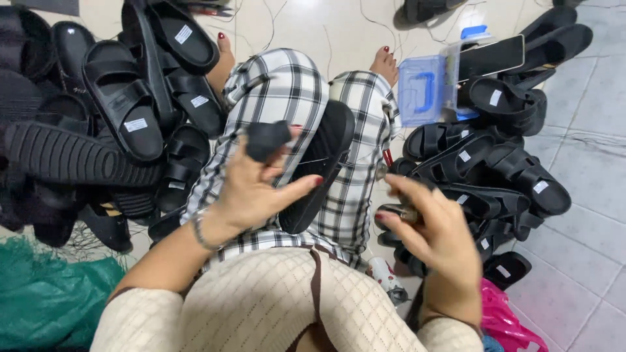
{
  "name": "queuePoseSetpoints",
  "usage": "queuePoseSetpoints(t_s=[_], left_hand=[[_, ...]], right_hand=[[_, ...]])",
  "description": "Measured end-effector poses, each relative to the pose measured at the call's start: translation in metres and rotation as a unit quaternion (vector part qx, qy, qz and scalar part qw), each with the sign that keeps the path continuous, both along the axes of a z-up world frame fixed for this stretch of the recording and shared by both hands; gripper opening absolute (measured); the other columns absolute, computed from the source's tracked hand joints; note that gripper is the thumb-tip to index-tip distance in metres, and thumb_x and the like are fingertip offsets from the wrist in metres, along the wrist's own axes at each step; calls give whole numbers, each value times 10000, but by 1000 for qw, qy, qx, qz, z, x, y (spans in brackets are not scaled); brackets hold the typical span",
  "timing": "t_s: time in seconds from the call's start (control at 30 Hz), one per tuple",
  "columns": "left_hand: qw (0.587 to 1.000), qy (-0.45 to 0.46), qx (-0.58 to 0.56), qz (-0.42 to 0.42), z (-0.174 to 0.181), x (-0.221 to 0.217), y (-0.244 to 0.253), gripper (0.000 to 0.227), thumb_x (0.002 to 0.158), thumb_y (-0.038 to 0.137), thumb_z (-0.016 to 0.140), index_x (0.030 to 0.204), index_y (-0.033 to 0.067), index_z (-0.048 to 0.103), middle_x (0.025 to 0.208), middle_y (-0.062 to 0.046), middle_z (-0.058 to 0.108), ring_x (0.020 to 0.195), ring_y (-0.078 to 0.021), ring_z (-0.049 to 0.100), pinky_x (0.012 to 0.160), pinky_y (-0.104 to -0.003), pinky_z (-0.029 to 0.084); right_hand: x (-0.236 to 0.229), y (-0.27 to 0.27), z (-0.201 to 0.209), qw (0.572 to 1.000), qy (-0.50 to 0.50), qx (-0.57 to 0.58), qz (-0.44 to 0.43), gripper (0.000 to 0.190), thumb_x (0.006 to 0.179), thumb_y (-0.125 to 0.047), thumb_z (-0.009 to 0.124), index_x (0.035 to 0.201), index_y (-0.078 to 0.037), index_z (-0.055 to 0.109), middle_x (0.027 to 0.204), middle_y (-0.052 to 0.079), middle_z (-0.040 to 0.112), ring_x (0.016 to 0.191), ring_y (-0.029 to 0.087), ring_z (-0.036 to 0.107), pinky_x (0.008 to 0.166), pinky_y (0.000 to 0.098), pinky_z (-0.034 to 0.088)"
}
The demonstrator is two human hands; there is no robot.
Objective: Hand-sewing the straps and soles of black sandals using a needle and thread while sitting on the floor.
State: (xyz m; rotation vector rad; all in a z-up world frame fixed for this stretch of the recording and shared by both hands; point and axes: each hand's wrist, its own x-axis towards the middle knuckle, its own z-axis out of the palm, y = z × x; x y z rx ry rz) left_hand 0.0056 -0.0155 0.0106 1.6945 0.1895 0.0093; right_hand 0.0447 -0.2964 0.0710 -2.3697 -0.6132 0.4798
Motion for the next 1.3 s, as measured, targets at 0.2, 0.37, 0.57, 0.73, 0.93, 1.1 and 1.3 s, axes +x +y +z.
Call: queuePoseSetpoints(t_s=[0.2,0.37,0.57,0.73,0.93,1.1,1.3], left_hand=[[978,-94,147,-111,-5,-1,1,733,800,181,876,1417,56,500,1285,-156,547,1112,-286,560,996,-365,485],[971,-143,179,-72,-23,-3,-16,676,823,240,874,1408,107,564,1232,-198,526,1127,-445,649,912,-492,575],[962,-165,206,-68,-34,-5,-18,683,857,244,856,1434,92,522,1284,-211,524,1112,-452,658,869,-508,591],[961,-166,205,-86,-29,-3,-21,675,882,247,835,1445,83,501,1316,-230,509,1129,-471,649,874,-524,587],[962,-177,194,-74,-46,-8,-22,616,901,249,814,1431,97,538,1340,-197,504,1172,-438,638,921,-486,583],[876,-279,393,31,-48,-13,25,185,900,16,795,1085,14,788,901,-183,580,575,-237,483,461,-316,369],[778,-32,627,29,-26,-12,115,189,988,101,806,1107,-39,758,996,-254,568,898,-363,501,854,-450,462]], right_hand=[[-4,45,-35,987,-56,124,-89,260,791,-30,818,1033,-12,726,1123,152,651,918,235,629,791,316,522],[3,13,-94,982,-155,57,-92,314,719,-71,793,1010,-186,765,784,-16,712,723,258,666,757,364,510],[10,0,-58,977,-126,47,-165,249,813,-34,737,983,-215,752,867,-16,723,789,207,667,858,278,447],[2,37,-64,984,-59,125,-111,214,795,15,760,974,-96,723,804,102,729,703,363,690,665,377,533],[4,40,-42,988,-147,33,-36,380,735,105,710,964,-182,807,750,68,653,657,309,662,676,358,555],[1,29,-66,928,-362,2,-92,205,814,-15,827,947,-168,799,735,53,722,591,309,659,613,359,537],[21,-16,-39,912,-361,10,-193,547,725,285,591,1219,84,714,1147,204,765,516,112,321,482,274,250]])
